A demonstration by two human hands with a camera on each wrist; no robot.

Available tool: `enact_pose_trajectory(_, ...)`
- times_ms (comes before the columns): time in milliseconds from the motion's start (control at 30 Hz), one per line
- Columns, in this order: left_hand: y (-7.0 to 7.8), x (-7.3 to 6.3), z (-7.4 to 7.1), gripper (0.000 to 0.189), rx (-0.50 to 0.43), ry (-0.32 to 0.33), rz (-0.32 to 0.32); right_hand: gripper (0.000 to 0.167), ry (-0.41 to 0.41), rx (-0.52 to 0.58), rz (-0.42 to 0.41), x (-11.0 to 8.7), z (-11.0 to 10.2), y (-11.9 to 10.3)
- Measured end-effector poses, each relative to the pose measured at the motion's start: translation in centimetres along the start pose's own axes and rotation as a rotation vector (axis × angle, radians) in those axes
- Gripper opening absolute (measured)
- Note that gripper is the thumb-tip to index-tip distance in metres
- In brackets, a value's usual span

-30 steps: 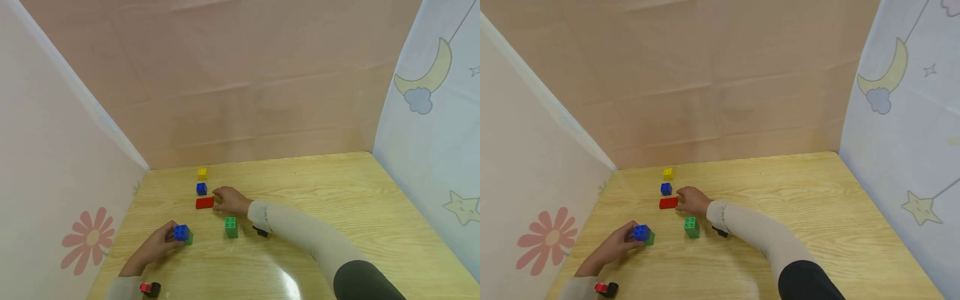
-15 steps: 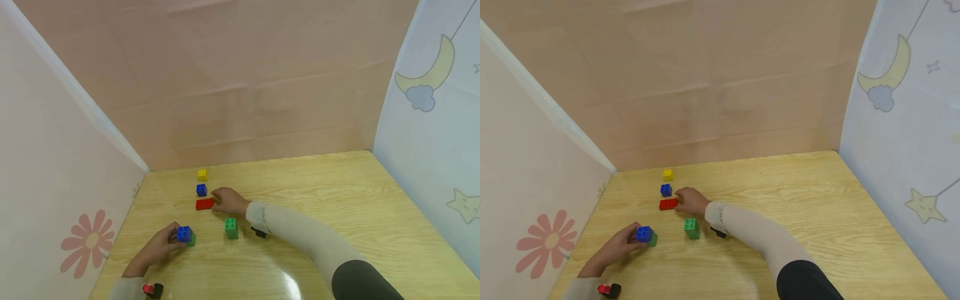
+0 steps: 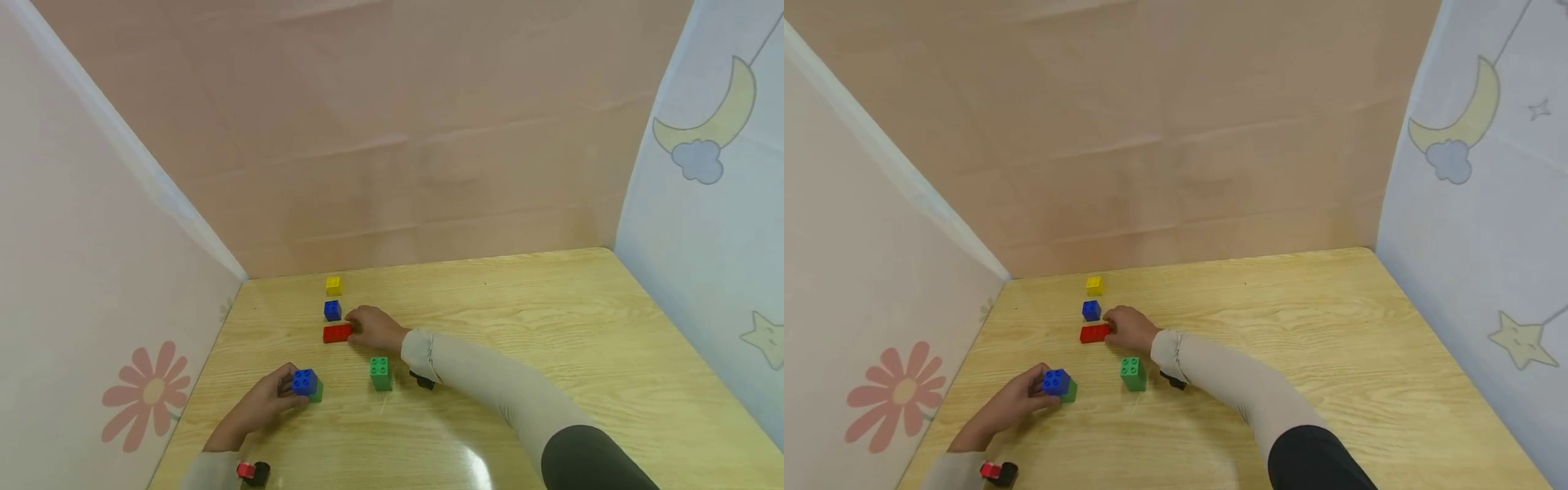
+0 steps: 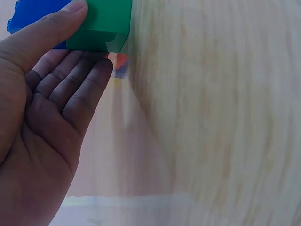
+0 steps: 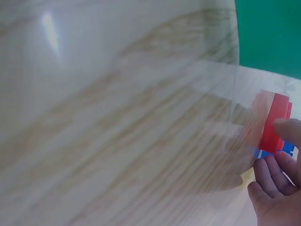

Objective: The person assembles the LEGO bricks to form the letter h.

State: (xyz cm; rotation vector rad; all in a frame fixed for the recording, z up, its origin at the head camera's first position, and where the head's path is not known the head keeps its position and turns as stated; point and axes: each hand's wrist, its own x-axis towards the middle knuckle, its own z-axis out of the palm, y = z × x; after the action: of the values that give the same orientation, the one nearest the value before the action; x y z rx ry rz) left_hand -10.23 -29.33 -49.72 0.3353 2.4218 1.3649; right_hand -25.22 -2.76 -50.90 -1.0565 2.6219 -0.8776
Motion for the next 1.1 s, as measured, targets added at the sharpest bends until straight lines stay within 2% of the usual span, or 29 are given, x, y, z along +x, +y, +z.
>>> enact_pose_trajectory(233, 0.3, 0.1, 0.2, 0.039, -0.023, -0.008, -0.013, 0.033, 0.013, -0.001, -0.012, -0.3, -0.2, -0.1)
enact_pose_trajectory(533, 0.3, 0.0, 0.4, 0.038, -0.059, -0.015, -0.002, 0.029, 0.007, -0.013, -0.001, -0.9, -0.7, -0.3)
enact_pose_trajectory(733, 0.0, 0.0, 0.4, 0.038, -0.032, -0.010, 0.007, 0.029, 0.031, -0.019, -0.009, -1.1, -1.2, 0.2)
enact_pose_trajectory(1100, -0.2, 0.6, 0.7, 0.041, 0.003, 0.013, -0.010, 0.030, 0.071, -0.040, -0.050, -2.2, -4.2, -0.2)
